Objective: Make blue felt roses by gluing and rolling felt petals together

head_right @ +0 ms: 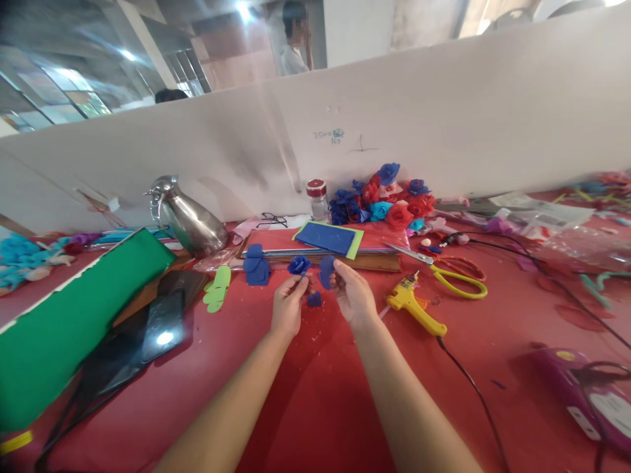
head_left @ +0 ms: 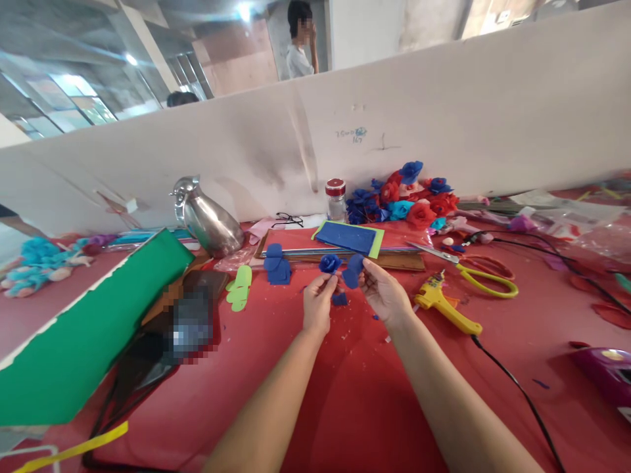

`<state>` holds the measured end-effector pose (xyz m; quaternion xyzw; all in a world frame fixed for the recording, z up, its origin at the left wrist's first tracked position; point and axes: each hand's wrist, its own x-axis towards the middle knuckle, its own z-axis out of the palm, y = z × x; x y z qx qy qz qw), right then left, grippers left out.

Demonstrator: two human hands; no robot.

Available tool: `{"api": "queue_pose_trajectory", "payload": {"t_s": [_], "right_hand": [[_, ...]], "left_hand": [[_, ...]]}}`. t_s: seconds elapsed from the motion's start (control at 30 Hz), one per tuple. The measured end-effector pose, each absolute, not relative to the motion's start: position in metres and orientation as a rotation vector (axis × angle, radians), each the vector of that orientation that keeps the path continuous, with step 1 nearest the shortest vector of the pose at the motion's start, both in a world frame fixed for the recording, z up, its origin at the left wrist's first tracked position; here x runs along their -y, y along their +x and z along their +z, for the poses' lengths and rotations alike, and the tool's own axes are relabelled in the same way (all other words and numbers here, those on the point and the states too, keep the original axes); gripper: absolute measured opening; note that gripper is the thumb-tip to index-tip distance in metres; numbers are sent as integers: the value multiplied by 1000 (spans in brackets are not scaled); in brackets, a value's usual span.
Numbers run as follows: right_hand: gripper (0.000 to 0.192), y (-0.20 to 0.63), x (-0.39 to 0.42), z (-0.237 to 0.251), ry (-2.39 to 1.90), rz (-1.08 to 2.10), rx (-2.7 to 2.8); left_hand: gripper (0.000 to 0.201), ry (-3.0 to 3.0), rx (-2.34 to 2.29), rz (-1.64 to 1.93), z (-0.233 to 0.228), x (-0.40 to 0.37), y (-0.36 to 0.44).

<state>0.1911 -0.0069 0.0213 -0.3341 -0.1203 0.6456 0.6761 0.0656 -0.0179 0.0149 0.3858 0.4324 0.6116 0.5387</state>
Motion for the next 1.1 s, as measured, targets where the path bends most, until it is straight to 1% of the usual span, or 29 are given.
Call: {"api": "queue_pose_trajectory", "payload": {"t_s": [0.63, 0.9, 1.1], "right_hand": [[21, 182, 10, 24, -753, 1441, 230], [17, 186, 9, 25, -780, 1423, 224], [18, 187, 8, 21, -777, 1406, 244]], "left_hand": [[28, 907, -997, 1430, 13, 18, 68], [27, 929, -1055, 1448, 12, 15, 66], [26, 922, -1040, 1426, 16, 19, 67]]}}
